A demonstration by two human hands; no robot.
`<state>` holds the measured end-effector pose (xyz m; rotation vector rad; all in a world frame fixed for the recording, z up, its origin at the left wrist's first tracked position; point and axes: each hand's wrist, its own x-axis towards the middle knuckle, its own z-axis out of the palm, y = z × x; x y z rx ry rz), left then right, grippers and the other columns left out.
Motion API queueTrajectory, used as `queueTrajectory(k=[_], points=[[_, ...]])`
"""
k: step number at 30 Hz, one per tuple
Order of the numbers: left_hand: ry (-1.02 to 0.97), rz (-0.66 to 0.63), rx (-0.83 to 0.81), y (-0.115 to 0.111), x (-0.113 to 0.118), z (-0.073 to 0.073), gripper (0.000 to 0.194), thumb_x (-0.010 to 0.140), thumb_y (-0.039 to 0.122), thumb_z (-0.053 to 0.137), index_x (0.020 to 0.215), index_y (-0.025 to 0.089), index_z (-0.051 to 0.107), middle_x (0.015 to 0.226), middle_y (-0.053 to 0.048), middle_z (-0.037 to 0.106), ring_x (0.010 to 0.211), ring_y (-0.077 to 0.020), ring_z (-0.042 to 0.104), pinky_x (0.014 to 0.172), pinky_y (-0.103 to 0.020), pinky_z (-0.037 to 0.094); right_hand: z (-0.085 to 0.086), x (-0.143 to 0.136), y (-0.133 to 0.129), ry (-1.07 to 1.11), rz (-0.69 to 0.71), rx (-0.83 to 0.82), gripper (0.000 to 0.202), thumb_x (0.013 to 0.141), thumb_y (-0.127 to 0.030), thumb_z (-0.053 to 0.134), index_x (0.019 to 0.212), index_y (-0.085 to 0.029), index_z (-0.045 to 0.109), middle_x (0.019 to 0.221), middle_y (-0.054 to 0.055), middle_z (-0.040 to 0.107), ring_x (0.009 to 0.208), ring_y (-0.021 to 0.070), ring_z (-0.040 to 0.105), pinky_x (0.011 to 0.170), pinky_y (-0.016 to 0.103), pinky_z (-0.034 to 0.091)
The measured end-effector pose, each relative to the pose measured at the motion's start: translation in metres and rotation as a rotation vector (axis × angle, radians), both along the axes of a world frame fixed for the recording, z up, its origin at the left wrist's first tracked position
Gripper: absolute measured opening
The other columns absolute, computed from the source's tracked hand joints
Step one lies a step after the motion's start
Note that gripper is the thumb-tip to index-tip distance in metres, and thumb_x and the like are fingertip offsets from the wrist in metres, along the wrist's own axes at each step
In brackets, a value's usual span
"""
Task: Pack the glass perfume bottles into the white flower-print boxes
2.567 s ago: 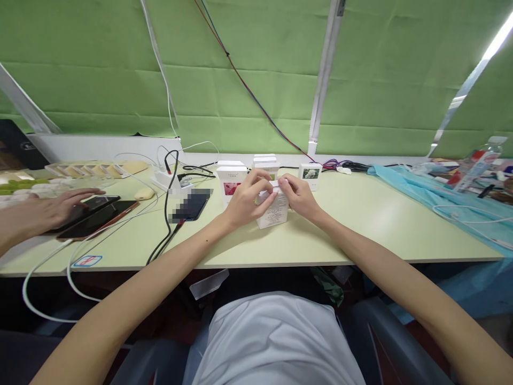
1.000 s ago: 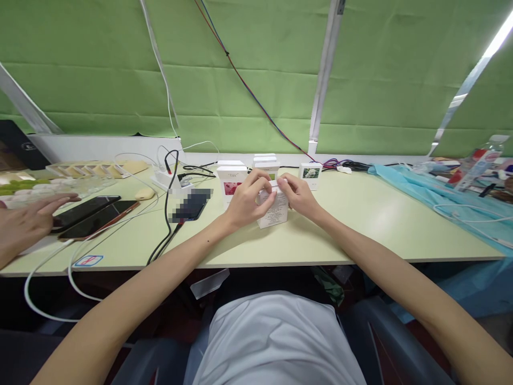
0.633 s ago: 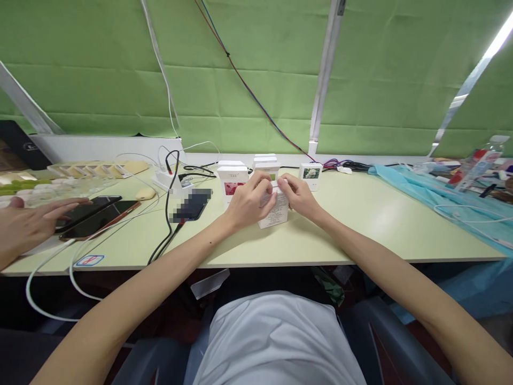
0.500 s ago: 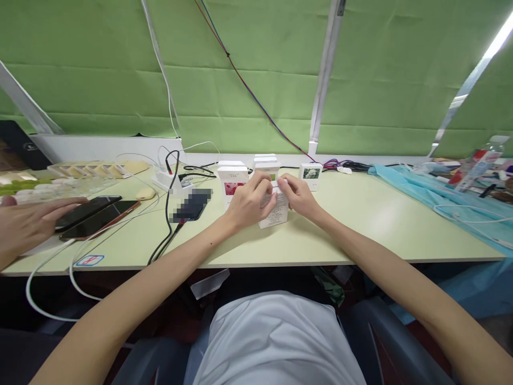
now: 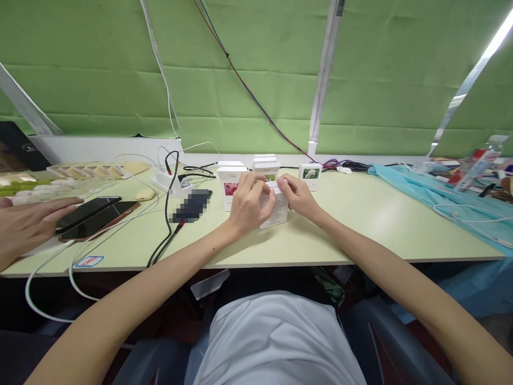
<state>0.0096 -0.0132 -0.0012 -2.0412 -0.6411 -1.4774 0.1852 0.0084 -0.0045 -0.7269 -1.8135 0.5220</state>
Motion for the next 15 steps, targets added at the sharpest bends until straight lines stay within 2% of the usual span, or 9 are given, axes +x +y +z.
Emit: queueTrajectory(k=[5, 15], points=[[-0.045, -0.025, -0.044, 0.0010, 0.0004, -0.0032, 0.010, 0.089, 0.017, 0.062, 0.081, 0.020, 0.056, 0.097, -0.009, 0.064, 0.094, -0.0235, 0.058, 0.083, -0.041, 0.051, 0.0004, 0.0006, -0.0007, -0.004, -0.006, -0.014, 0.052, 0.096, -0.072, 0.046, 0.079, -0.023, 0.050, 0.069, 0.000, 0.045, 0.062, 0.0148, 0.045, 0.050, 0.027, 0.035], [-0.038, -0.037, -0.028, 0.0022, 0.0003, -0.0063, 0.011, 0.092, 0.020, 0.060, 0.082, 0.019, 0.061, 0.100, -0.009, 0.066, 0.093, -0.0217, 0.061, 0.081, -0.038, 0.052, 0.0007, 0.0008, -0.0014, 0.030, 0.031, -0.029, 0.053, 0.094, -0.072, 0.048, 0.079, -0.022, 0.053, 0.068, 0.000, 0.047, 0.061, 0.0144, 0.045, 0.050, 0.027, 0.035]])
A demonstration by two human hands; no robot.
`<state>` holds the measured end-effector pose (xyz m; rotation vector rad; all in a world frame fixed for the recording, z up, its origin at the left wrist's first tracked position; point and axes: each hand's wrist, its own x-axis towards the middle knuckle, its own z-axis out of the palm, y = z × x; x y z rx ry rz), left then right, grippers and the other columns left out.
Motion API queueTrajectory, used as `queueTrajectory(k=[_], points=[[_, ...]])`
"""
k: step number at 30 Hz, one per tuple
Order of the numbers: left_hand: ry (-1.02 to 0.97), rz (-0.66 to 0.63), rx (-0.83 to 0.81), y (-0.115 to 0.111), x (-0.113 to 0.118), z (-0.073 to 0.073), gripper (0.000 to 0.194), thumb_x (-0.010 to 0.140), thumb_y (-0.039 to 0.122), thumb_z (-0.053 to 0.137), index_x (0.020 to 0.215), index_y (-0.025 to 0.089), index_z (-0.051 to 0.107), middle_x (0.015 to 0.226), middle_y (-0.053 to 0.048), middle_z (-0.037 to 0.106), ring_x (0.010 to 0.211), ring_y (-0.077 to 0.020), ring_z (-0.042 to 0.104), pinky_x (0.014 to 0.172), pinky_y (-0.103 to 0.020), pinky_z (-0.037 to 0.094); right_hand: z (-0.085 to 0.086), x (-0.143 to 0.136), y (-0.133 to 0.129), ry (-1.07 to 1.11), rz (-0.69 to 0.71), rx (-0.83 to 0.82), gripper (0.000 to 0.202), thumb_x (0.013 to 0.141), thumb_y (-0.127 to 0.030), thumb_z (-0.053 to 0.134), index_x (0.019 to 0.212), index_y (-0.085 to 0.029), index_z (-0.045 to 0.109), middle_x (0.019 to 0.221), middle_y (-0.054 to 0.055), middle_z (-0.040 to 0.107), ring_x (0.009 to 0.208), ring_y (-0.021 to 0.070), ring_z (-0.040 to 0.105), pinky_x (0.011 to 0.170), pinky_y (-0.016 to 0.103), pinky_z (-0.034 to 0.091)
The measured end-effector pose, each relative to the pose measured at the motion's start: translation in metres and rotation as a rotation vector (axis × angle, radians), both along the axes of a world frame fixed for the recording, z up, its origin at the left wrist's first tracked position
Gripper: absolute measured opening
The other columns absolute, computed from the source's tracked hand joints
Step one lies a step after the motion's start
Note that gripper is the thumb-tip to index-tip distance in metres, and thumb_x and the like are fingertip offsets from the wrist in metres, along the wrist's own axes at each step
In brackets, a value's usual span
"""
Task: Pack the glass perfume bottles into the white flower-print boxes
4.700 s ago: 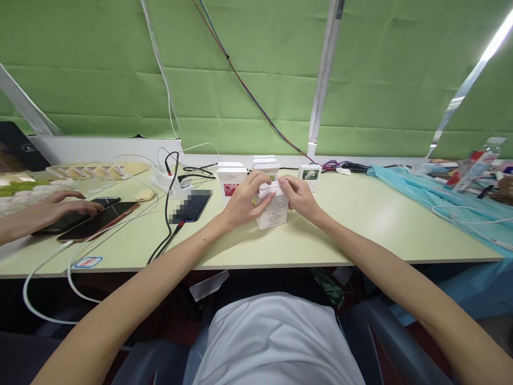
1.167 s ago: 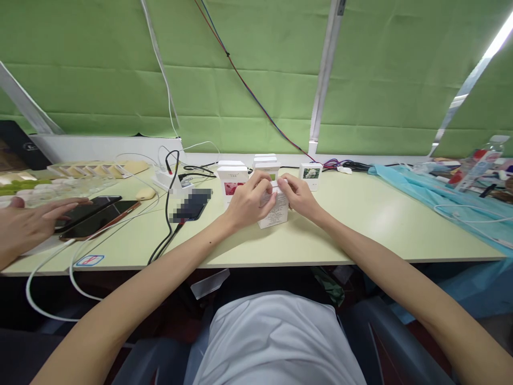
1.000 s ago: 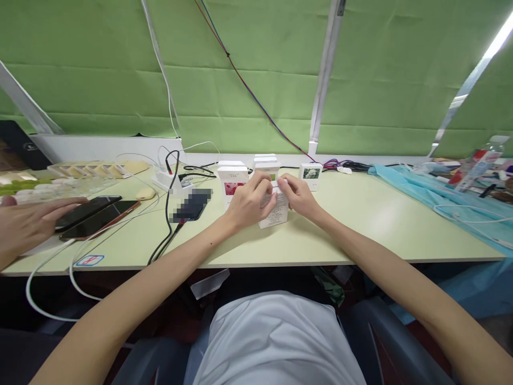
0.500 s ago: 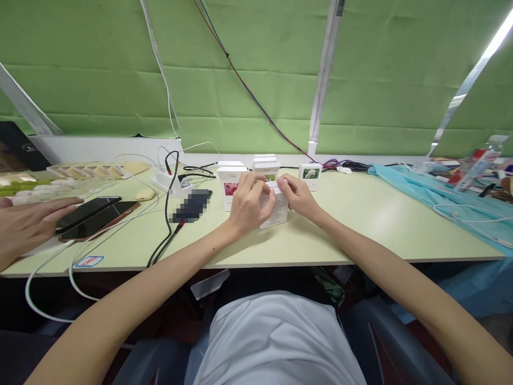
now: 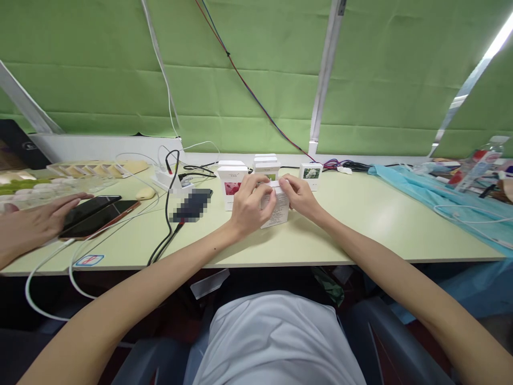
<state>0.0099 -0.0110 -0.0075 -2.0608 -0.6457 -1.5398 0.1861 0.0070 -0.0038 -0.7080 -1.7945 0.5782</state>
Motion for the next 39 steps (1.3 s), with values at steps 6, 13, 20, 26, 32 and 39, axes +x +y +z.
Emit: queueTrajectory(k=[6, 13, 20, 26, 32, 39], points=[[-0.017, -0.021, 0.022, -0.0001, 0.0003, -0.0004, 0.010, 0.093, 0.020, 0.061, 0.084, 0.019, 0.063, 0.101, -0.009, 0.067, 0.092, -0.0207, 0.063, 0.081, -0.037, 0.054, -0.0015, 0.0013, 0.0019, 0.013, 0.015, -0.016, 0.053, 0.094, -0.073, 0.048, 0.083, -0.021, 0.057, 0.066, 0.000, 0.048, 0.060, 0.0150, 0.047, 0.050, 0.027, 0.036], [0.024, -0.045, -0.037, -0.0002, 0.0024, -0.0041, 0.007, 0.093, 0.022, 0.061, 0.090, 0.019, 0.066, 0.111, -0.012, 0.069, 0.104, -0.0243, 0.065, 0.091, -0.043, 0.054, -0.0051, 0.0032, 0.0059, 0.041, 0.009, -0.079, 0.059, 0.093, -0.078, 0.043, 0.085, -0.022, 0.060, 0.061, 0.000, 0.051, 0.054, 0.0151, 0.047, 0.047, 0.028, 0.036], [0.055, -0.063, -0.067, -0.0010, 0.0027, -0.0052, 0.007, 0.093, 0.020, 0.061, 0.096, 0.019, 0.067, 0.117, -0.012, 0.069, 0.109, -0.0258, 0.064, 0.094, -0.045, 0.054, -0.0033, 0.0037, 0.0034, 0.096, 0.054, -0.152, 0.063, 0.090, -0.081, 0.046, 0.093, -0.021, 0.067, 0.058, -0.001, 0.053, 0.044, 0.0137, 0.047, 0.040, 0.029, 0.038], [0.073, -0.081, -0.045, -0.0015, 0.0034, -0.0063, 0.009, 0.092, 0.018, 0.062, 0.100, 0.019, 0.065, 0.120, -0.013, 0.068, 0.112, -0.0263, 0.064, 0.095, -0.046, 0.055, -0.0037, 0.0036, 0.0039, 0.116, 0.064, -0.172, 0.061, 0.090, -0.079, 0.049, 0.083, -0.020, 0.064, 0.053, -0.002, 0.052, 0.042, 0.0134, 0.047, 0.039, 0.029, 0.038], [0.073, -0.077, -0.077, -0.0016, 0.0028, -0.0067, 0.008, 0.091, 0.019, 0.062, 0.099, 0.020, 0.064, 0.122, -0.014, 0.067, 0.117, -0.0271, 0.063, 0.098, -0.048, 0.054, -0.0054, 0.0016, 0.0068, 0.132, 0.046, -0.198, 0.063, 0.088, -0.081, 0.049, 0.068, -0.022, 0.050, 0.050, -0.003, 0.049, 0.040, 0.0125, 0.047, 0.037, 0.028, 0.037], [0.089, -0.092, -0.007, -0.0022, 0.0028, -0.0062, 0.011, 0.090, 0.014, 0.063, 0.100, 0.019, 0.062, 0.120, -0.016, 0.064, 0.115, -0.0277, 0.062, 0.097, -0.048, 0.055, -0.0049, 0.0010, 0.0071, 0.124, 0.036, -0.184, 0.064, 0.088, -0.082, 0.048, 0.066, -0.022, 0.049, 0.047, -0.003, 0.049, 0.039, 0.0123, 0.047, 0.036, 0.028, 0.036]])
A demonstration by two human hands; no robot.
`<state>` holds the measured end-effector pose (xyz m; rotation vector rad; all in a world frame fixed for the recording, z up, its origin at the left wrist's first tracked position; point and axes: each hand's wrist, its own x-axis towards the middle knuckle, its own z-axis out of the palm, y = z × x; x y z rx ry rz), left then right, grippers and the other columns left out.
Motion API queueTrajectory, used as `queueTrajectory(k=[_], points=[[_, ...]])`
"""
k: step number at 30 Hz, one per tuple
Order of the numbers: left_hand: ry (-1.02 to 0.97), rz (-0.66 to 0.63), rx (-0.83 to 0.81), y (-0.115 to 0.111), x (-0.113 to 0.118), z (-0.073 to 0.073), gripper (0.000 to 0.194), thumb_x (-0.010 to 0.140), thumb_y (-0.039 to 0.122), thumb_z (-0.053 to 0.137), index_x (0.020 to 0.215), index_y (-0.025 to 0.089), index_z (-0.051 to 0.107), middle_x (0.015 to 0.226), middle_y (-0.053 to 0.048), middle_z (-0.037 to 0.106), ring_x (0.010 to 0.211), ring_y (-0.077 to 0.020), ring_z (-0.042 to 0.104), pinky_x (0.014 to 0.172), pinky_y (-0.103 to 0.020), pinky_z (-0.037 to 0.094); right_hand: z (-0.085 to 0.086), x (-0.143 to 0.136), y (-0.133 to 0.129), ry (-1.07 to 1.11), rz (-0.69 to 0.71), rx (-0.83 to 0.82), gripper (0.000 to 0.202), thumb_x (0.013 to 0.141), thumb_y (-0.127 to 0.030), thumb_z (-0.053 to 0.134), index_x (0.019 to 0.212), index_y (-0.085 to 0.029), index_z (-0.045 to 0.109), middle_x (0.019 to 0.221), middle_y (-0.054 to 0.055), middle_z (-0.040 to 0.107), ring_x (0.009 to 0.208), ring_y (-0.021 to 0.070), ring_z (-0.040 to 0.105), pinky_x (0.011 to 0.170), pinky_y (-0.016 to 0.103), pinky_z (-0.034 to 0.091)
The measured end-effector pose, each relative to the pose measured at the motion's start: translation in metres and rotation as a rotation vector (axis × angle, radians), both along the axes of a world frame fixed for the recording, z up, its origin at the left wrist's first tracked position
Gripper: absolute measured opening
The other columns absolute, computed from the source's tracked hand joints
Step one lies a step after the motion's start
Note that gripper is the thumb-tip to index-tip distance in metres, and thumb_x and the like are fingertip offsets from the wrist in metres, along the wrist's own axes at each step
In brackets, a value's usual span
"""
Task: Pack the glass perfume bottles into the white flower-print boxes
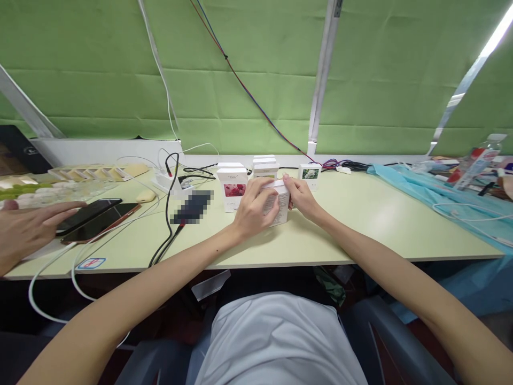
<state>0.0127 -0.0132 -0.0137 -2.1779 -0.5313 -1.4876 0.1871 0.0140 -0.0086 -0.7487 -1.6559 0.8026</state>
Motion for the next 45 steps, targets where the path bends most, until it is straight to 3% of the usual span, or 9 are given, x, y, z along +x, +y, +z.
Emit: queueTrajectory(k=[12, 31, 45], points=[[0.050, 0.047, 0.094, 0.0024, -0.0010, -0.0002, 0.015, 0.086, 0.013, 0.064, 0.099, 0.021, 0.061, 0.106, -0.012, 0.064, 0.114, -0.0293, 0.057, 0.096, -0.050, 0.055, 0.0006, 0.0003, 0.0028, 0.006, 0.009, 0.000, 0.064, 0.088, -0.081, 0.050, 0.063, -0.022, 0.048, 0.046, -0.003, 0.048, 0.038, 0.0132, 0.047, 0.036, 0.029, 0.035], [0.050, 0.073, 0.170, 0.0003, -0.0004, 0.0011, 0.015, 0.085, 0.011, 0.065, 0.099, 0.018, 0.063, 0.103, -0.013, 0.063, 0.112, -0.0300, 0.055, 0.093, -0.049, 0.055, 0.0023, 0.0004, 0.0010, -0.005, 0.003, -0.025, 0.065, 0.088, -0.082, 0.048, 0.065, -0.021, 0.050, 0.045, -0.003, 0.047, 0.038, 0.0129, 0.046, 0.036, 0.028, 0.036], [0.044, 0.072, 0.078, 0.0006, 0.0008, -0.0011, 0.016, 0.085, 0.014, 0.064, 0.100, 0.019, 0.065, 0.098, -0.010, 0.070, 0.119, -0.0330, 0.056, 0.100, -0.055, 0.050, 0.0055, -0.0006, 0.0053, -0.007, -0.019, -0.065, 0.066, 0.086, -0.083, 0.049, 0.062, -0.022, 0.050, 0.044, -0.002, 0.051, 0.036, 0.0135, 0.046, 0.034, 0.028, 0.037]])
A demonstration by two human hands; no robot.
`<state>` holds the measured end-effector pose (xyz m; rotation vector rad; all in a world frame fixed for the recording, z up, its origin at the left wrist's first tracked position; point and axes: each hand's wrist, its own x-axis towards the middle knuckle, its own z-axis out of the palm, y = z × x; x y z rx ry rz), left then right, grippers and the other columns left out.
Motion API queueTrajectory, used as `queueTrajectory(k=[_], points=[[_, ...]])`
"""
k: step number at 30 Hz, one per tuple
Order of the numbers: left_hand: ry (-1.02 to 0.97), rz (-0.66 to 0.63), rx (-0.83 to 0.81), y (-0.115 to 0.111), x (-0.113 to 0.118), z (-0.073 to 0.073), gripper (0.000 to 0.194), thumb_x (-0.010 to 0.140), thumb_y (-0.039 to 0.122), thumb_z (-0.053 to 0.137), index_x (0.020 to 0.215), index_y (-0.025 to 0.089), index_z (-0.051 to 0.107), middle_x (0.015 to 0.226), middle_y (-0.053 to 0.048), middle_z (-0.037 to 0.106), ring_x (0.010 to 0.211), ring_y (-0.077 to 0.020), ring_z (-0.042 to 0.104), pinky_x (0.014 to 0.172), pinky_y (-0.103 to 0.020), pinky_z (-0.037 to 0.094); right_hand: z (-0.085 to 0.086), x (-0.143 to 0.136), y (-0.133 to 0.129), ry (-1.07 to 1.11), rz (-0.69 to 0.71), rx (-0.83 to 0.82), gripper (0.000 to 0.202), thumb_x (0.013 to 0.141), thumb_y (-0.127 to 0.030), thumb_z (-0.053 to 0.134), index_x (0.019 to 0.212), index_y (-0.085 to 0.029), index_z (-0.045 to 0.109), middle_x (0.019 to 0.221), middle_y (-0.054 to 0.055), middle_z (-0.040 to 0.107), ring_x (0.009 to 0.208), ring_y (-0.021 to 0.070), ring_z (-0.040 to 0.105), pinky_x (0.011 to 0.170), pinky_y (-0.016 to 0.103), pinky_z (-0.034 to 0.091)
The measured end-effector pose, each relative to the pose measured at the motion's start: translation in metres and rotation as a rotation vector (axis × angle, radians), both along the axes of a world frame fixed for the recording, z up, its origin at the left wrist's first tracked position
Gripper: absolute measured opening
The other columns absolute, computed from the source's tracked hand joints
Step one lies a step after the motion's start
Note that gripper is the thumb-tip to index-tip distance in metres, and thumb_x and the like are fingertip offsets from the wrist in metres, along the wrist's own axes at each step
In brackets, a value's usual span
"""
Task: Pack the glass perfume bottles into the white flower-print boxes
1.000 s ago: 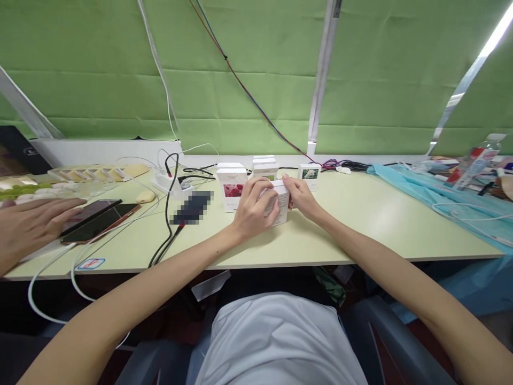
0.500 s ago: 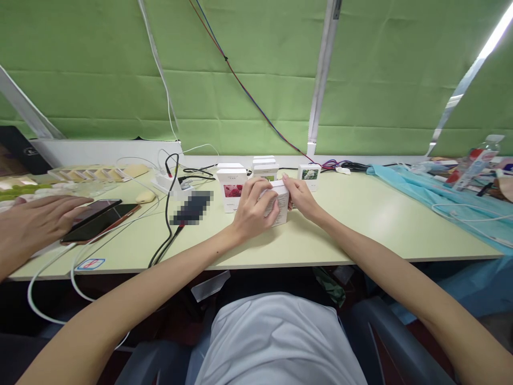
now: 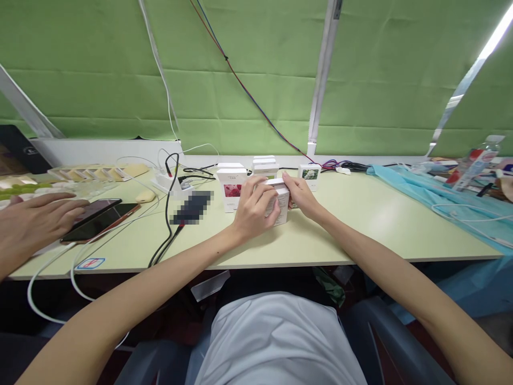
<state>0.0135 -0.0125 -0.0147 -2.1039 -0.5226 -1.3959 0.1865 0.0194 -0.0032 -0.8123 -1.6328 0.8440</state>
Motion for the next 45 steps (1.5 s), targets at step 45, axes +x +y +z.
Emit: queueTrajectory(k=[45], points=[[0.054, 0.058, 0.082, 0.002, -0.002, -0.002, 0.022, 0.082, 0.012, 0.062, 0.102, 0.019, 0.066, 0.105, -0.015, 0.063, 0.111, -0.0327, 0.055, 0.093, -0.054, 0.053, -0.001, 0.009, -0.009, -0.224, 0.007, 0.237, 0.045, 0.099, -0.049, 0.042, 0.097, -0.018, 0.075, 0.077, 0.005, 0.067, 0.068, 0.0184, 0.059, 0.060, 0.028, 0.045]])
